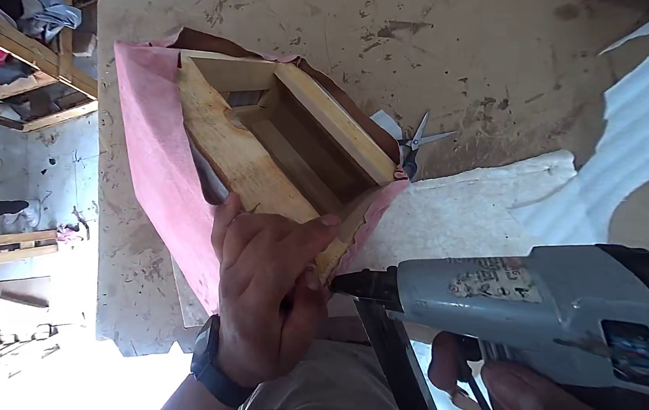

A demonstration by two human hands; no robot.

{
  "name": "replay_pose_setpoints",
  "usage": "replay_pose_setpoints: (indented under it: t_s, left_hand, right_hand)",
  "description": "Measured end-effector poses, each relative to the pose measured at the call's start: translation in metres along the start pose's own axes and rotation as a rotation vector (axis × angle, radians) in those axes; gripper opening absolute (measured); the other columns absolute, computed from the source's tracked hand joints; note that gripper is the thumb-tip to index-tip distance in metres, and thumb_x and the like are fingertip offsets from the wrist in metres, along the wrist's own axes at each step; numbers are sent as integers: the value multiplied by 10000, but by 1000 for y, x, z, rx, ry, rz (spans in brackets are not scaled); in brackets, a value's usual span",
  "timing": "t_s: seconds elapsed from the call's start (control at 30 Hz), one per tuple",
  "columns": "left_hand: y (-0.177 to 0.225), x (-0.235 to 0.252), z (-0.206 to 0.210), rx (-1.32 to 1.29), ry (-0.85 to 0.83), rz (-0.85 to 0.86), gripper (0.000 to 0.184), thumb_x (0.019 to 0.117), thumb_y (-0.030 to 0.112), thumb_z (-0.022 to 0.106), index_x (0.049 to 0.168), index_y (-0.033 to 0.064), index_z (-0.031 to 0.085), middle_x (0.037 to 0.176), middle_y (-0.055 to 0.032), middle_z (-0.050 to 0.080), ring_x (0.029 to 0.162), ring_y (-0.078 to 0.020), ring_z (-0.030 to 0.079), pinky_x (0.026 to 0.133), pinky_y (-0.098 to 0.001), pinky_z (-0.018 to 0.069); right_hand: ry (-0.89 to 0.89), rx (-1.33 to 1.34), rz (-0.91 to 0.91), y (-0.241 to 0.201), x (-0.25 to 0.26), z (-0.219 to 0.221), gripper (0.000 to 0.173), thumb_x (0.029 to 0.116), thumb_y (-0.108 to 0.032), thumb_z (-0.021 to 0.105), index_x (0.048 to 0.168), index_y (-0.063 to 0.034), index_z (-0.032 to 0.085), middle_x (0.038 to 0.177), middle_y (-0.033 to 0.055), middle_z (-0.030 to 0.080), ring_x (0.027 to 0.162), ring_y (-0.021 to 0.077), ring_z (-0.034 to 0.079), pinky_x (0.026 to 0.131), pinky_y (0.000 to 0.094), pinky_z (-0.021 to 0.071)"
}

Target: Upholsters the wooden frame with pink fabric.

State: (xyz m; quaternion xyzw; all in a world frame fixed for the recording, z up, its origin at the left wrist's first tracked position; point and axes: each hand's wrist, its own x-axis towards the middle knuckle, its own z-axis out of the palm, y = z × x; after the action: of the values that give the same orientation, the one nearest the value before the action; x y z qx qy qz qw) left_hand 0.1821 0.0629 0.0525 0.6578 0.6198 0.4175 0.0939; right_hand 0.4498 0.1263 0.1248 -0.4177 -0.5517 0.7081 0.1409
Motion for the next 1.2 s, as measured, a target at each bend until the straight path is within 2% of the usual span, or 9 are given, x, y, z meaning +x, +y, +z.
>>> replay_pose_setpoints:
  t_s: [0.07,0.33,0.57,0.83,0.9,0.97,1.03,1.13,1.2]
  left_hand:
    - [-1,0,0,-4,-1,0,323,1058,324,438,1316,269,625,1101,113,694,1184,-71,577,1234,-617,164]
    - [0,1,0,0,1,6,319,1049,286,435,1311,262,616,1142,117,695,1203,-74,570,1234,-609,165]
    - [-1,1,0,-17,-4,14,336,1056,286,418,1328,258,612,1148,110,706,1208,-90,581,1234,-645,156]
    - [0,4,-8,-66,-53,-19,369,1092,370,373,1369,255,587,1189,96,707,1208,-112,597,1241,-645,170]
    - [-8,18,-34,-155,-172,20,473,1078,542,374,1461,296,499,1287,106,683,1220,-115,605,1235,-603,248]
    - [-32,48,-72,-170,-302,255,602,1005,608,515,1440,192,535,1381,8,652,1360,-238,548,1228,-589,328]
    - [-63,96,-102,-18,-481,514,716,886,676,661,1352,134,634,1428,-39,628,1450,-294,458,1258,-586,276]
    - [-103,161,-113,347,-840,653,912,727,857,644,1401,243,640,1541,34,527,1532,-239,326,1297,-557,165]
    - [-110,191,-100,472,-1040,675,955,682,874,666,1434,288,604,1498,59,567,1471,-177,426,1284,-488,240]
  right_hand:
    - [47,-72,-8,-11,0,5,249,1022,-217,631,1139,1,610,963,62,713,780,111,695,707,289,602]
    - [16,-200,-40,-20,-4,1,314,1024,-289,643,1202,-30,652,987,152,723,753,259,699,645,461,596]
    - [-102,-229,-1,-24,-1,-3,318,1041,-289,599,1216,-26,636,988,178,704,750,275,693,647,496,591]
    - [-15,-263,51,-24,-9,-7,296,1036,-378,615,1203,-142,675,879,38,730,662,170,700,577,410,621]
    - [120,-78,44,12,-18,-26,293,1048,-371,585,1234,-152,645,869,80,728,569,202,678,507,392,610]
    - [237,93,33,82,-25,-61,333,1063,-385,517,1301,-166,601,1074,127,729,533,215,656,476,384,598]
    - [332,195,78,163,-30,-98,358,1069,-382,469,1327,-147,547,1155,123,732,526,192,654,469,356,581]
    - [472,238,214,269,-36,-139,357,1082,-351,423,1324,-96,488,1092,119,745,553,194,665,511,370,588]
    - [660,120,334,307,-38,-153,441,1076,-418,461,1302,-42,505,1011,115,740,702,215,729,664,421,642]
